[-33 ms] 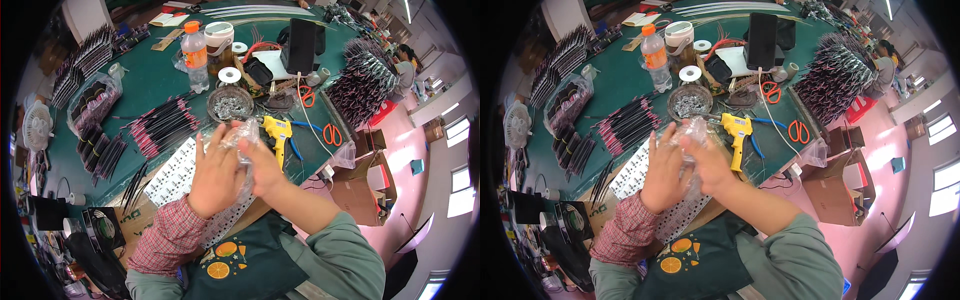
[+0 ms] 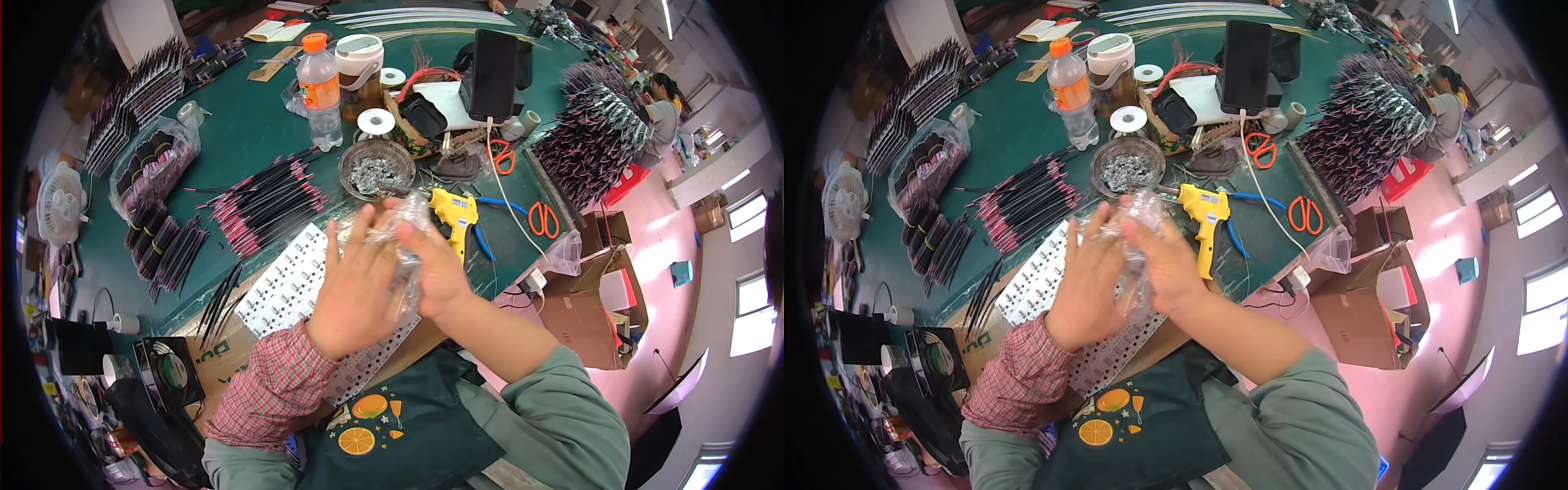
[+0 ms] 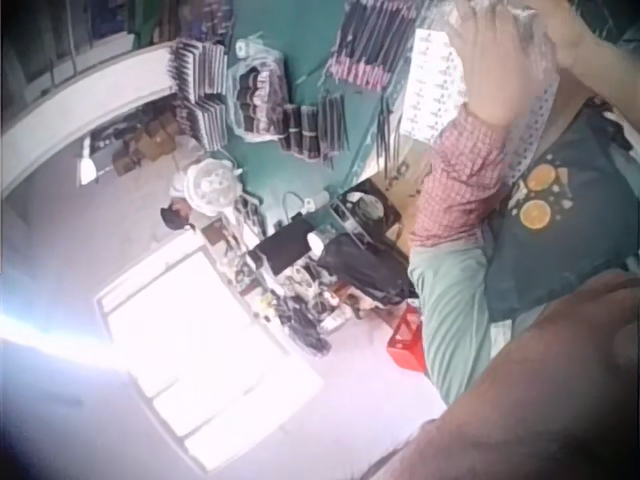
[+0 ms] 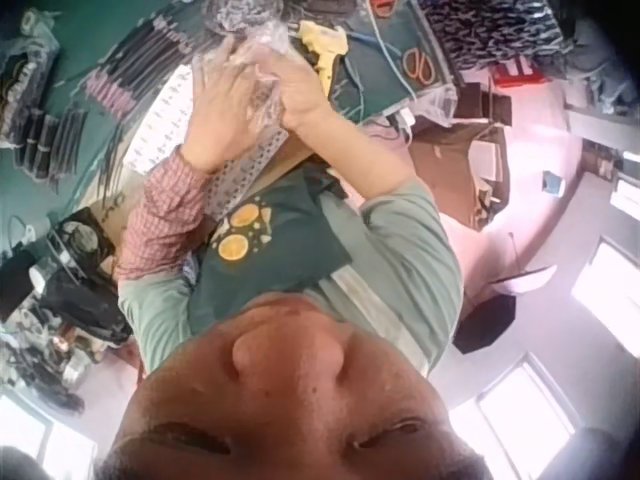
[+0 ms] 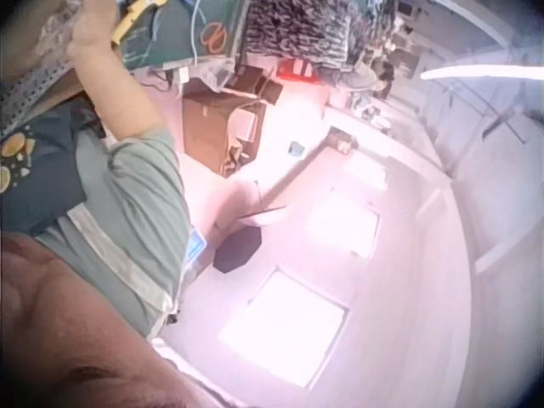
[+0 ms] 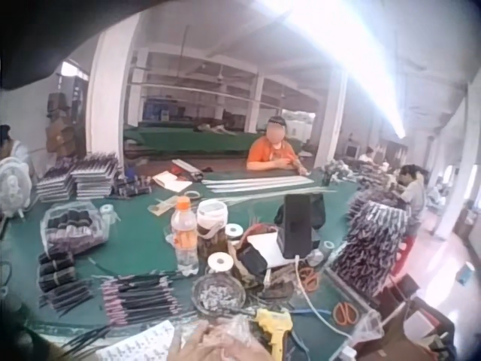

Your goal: The person unwraps a circuit board panel from bubble wrap, lays out wires along the board, and solders the wires to the circuit board using a soldering iron.

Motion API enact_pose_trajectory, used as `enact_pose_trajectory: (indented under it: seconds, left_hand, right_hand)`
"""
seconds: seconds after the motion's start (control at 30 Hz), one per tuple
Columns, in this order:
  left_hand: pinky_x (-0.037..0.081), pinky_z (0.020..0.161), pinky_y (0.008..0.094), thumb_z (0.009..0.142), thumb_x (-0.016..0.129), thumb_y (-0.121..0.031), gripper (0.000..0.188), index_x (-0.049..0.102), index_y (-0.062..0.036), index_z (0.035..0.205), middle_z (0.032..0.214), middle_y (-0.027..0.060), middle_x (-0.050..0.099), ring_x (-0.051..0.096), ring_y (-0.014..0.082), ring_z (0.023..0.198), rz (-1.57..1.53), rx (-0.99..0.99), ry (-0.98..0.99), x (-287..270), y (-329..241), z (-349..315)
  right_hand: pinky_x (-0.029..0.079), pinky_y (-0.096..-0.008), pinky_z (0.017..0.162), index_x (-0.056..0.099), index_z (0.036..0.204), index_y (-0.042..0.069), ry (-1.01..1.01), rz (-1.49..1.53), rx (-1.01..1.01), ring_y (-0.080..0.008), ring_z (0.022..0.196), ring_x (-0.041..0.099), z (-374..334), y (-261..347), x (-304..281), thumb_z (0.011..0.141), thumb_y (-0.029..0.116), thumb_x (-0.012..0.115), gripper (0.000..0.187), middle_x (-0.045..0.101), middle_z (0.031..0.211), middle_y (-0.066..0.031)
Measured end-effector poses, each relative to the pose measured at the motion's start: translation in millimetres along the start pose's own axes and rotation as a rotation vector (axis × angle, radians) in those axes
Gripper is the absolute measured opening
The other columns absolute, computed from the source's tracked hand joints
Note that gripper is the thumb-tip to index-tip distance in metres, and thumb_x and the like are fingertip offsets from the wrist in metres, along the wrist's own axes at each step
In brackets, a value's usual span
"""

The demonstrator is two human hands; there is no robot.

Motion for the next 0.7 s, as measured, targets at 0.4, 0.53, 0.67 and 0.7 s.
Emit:
enact_pose_trajectory:
  seconds: [0.4, 0.53, 0.67, 0.7]
  left_hand:
    - [0.041, 0.104, 0.0442, 0.079, 0.075, -0.018, 0.048, 0.059, -0.0053, 0.123, 0.135, 0.0193, 0.051, 0.047, 0.0386, 0.128, -0.042, -0.278, -0.129, -43, 84, -80]
    - [0.04, 0.104, 0.0477, 0.078, 0.076, -0.025, 0.05, 0.06, -0.0025, 0.119, 0.132, 0.0234, 0.051, 0.046, 0.043, 0.126, 0.083, -0.295, -0.027, -36, 93, -103]
    - [0.04, 0.104, 0.0479, 0.078, 0.076, -0.027, 0.052, 0.06, -0.003, 0.12, 0.132, 0.0245, 0.05, 0.045, 0.0431, 0.126, 0.091, -0.352, -0.03, -31, 98, -117]
    - [0.039, 0.104, 0.0482, 0.078, 0.076, -0.028, 0.052, 0.06, -0.0032, 0.121, 0.132, 0.025, 0.05, 0.045, 0.0434, 0.126, 0.093, -0.375, -0.024, -28, 100, -120]
  right_hand:
    - [0.049, -0.0337, 0.081, 0.061, 0.107, -0.003, -0.634, -0.814, -0.713, -0.0205, 0.091, 0.059, 42, 271, -180, 0.085, 0.014, 0.057, 0.029, 0.062, 0.101, -0.0096]
    - [0.042, -0.0352, 0.097, 0.051, 0.132, -0.002, -0.612, -1.537, -0.627, -0.0254, 0.111, 0.056, 60, 268, -194, 0.086, 0.024, 0.062, 0.054, 0.057, 0.124, -0.0179]
    - [0.039, -0.0353, 0.102, 0.043, 0.142, 0.002, -0.682, -1.787, -0.611, -0.0295, 0.122, 0.052, 50, 250, -184, 0.085, 0.033, 0.069, 0.07, 0.05, 0.136, -0.0209]
    - [0.039, -0.0362, 0.102, 0.042, 0.142, 0.002, -0.745, -1.856, -0.712, -0.0295, 0.122, 0.051, 40, 247, -175, 0.086, 0.031, 0.069, 0.069, 0.049, 0.137, -0.0207]
Point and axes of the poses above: each hand's wrist, its own z-axis towards the middle knuckle, its own x-axis out of the palm, y = z × x, the point moved 6 cm from there along z, towards the middle knuckle
